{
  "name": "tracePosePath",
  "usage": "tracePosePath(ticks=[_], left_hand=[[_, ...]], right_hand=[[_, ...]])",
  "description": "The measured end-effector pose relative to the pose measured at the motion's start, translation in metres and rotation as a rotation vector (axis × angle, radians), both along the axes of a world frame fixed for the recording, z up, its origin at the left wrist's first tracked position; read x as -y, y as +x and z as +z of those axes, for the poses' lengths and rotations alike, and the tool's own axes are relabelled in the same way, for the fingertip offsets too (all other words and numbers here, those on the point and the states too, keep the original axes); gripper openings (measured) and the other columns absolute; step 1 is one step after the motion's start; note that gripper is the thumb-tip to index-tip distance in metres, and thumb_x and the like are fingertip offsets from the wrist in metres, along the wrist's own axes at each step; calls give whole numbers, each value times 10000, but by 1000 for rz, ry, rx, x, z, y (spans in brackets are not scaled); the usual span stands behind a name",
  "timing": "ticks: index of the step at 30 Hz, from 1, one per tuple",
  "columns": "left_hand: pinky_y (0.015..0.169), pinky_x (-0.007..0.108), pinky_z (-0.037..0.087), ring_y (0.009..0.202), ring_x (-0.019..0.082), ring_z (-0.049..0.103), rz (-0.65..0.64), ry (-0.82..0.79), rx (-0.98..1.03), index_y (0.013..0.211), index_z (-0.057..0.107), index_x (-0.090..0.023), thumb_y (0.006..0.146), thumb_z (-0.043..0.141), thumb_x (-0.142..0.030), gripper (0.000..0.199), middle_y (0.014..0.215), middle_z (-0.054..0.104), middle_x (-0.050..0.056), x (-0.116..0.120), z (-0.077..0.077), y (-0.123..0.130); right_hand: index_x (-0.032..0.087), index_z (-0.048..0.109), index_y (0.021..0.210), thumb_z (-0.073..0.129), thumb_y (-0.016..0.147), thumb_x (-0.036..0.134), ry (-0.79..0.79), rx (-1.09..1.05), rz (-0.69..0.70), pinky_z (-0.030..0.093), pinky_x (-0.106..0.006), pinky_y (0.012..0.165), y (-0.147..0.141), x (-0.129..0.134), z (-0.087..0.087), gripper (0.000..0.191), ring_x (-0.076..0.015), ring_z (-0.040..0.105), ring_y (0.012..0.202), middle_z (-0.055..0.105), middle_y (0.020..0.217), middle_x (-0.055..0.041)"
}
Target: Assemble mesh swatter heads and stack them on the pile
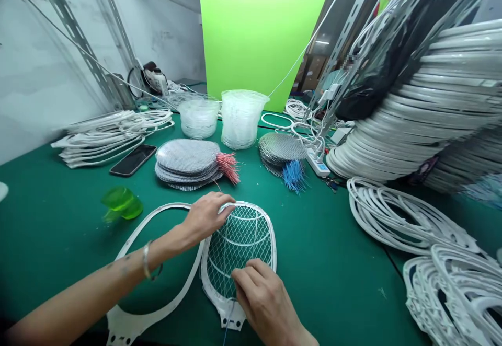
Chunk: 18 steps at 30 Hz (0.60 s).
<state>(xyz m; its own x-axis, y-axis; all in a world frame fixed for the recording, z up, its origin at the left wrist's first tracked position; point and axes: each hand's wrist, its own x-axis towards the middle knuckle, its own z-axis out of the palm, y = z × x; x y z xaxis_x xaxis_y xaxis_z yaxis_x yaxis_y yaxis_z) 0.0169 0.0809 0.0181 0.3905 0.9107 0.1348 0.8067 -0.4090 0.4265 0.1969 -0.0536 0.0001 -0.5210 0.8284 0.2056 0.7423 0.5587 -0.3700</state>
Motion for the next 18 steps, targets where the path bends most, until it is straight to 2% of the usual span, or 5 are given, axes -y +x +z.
tracePosePath(ticks=[3,7,12,18], left_hand=[[820,327,450,938,223,596,-28,16,-30,993,709,-219,930,566,-297,174,988,680,56,-26,-24,22],[794,286,447,889,187,590,-78,21,-23,943,713,-225,916,589,-240,128,922,667,35,-43,-48,30],[780,259,447,905,170,578,-98,43,1,930,704,-207,930,556,-209,147,954,643,35,-43,-55,29],[758,273,446,870,176,567,-101,53,-7,880,704,-193,929,545,-201,166,898,632,42,-39,-58,31]], right_hand=[[209,567,1012,436,901,60,5,17,-4,512,-313,638,0,-3,-5,227,-209,586,811,651,876,-41],[209,569,1026,433,903,66,28,15,-23,511,-306,640,2,-2,-9,233,-209,592,809,654,873,-43],[209,570,1040,431,904,72,42,-6,-18,519,-302,662,3,-1,-11,238,-210,601,820,664,869,-42],[217,588,1017,405,922,91,37,-22,-23,514,-283,630,1,0,-12,242,-200,612,796,668,842,-38]])
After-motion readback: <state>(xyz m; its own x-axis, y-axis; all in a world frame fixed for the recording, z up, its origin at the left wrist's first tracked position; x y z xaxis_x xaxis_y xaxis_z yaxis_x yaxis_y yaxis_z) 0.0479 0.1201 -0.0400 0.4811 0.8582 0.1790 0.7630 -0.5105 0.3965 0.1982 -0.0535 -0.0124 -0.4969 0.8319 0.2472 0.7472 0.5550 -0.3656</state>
